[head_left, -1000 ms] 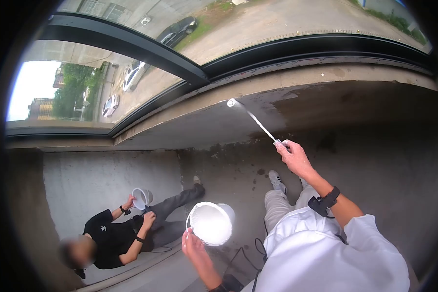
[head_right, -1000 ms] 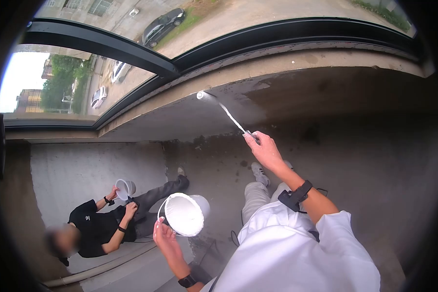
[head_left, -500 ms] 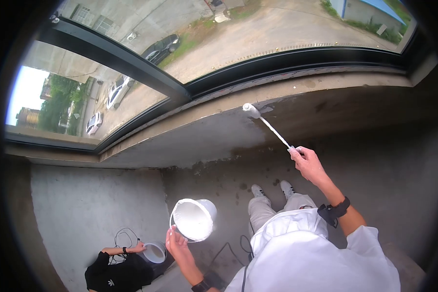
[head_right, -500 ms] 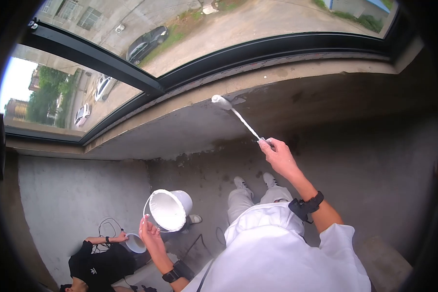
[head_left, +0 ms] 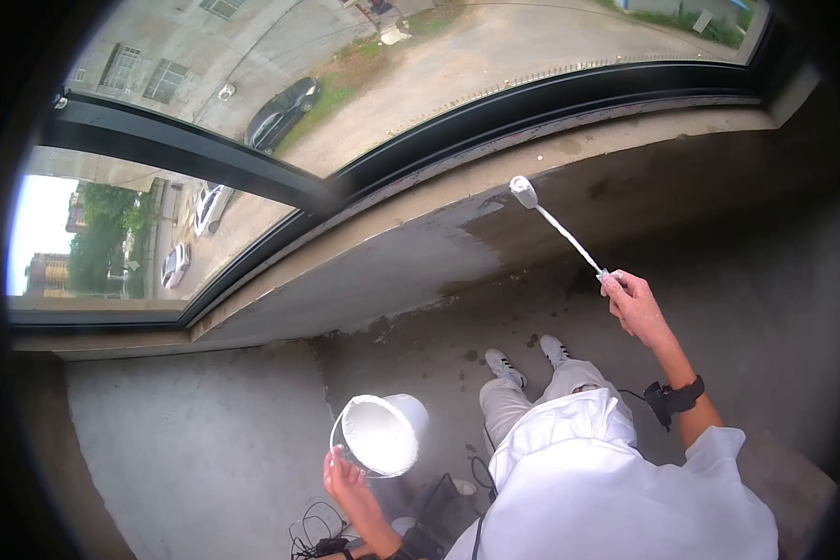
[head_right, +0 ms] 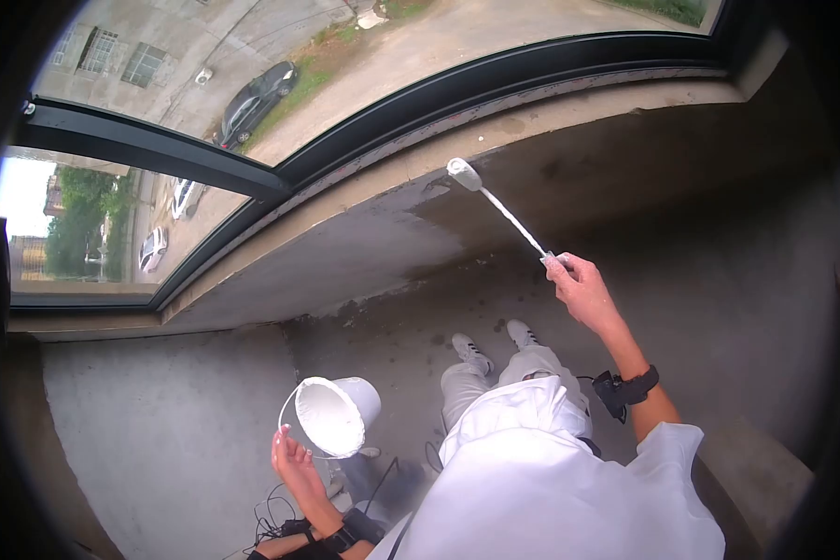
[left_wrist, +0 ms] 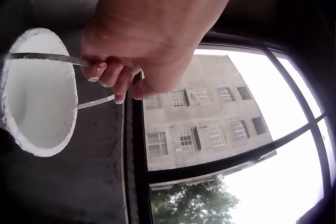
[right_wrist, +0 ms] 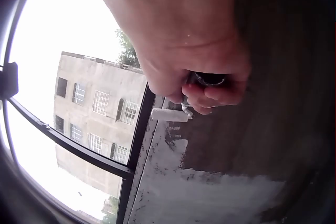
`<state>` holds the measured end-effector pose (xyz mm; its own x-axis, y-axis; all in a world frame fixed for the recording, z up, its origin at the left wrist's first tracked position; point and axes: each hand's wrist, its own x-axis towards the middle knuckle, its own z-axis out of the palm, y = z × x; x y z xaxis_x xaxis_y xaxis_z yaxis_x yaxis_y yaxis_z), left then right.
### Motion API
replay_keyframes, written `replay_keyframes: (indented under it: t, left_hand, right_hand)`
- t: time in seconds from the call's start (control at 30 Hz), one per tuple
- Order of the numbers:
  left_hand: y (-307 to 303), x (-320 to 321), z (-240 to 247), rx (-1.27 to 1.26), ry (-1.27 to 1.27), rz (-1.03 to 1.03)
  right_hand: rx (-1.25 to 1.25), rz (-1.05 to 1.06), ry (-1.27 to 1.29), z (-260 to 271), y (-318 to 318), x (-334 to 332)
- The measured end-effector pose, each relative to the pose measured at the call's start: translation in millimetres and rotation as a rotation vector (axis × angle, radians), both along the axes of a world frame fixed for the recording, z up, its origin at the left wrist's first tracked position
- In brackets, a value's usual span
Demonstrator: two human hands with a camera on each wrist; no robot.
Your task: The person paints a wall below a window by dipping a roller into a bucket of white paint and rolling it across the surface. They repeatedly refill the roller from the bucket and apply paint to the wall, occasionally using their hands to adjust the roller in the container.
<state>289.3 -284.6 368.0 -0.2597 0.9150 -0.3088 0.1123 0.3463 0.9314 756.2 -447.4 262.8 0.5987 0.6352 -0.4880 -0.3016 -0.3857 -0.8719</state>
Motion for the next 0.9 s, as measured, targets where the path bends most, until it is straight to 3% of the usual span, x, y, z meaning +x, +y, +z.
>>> replay_keyframes:
  t: [0.1, 0.2, 0.37, 0.53, 0.63, 0.9]
  left_hand:
    - [2, 2, -6, -0.019, -0.033, -0.032]
    - [1, 17, -8, -0.028, -0.019, -0.034]
    - [8, 35, -10, -0.013, -0.094, -0.121]
    - [20, 49, -10, -0.011, -0.067, -0.140]
    - [32, 46, -37, -0.034, -0.151, -0.166]
    - [44, 102, -97, -0.118, -0.166, -0.203]
  right_hand:
    - [-0.040, -0.053, -0.005, 12, -23, 25]
    - [-0.043, -0.005, -0.081, -11, -14, 21]
    - [-0.031, 0.270, -0.274, -65, 76, -33]
    - [-0.044, 0.459, -0.200, -48, 131, -81]
    - [-0.043, 0.516, -0.162, -42, 112, -83]
    - [-0.076, 0.479, -0.393, 6, 2, -92]
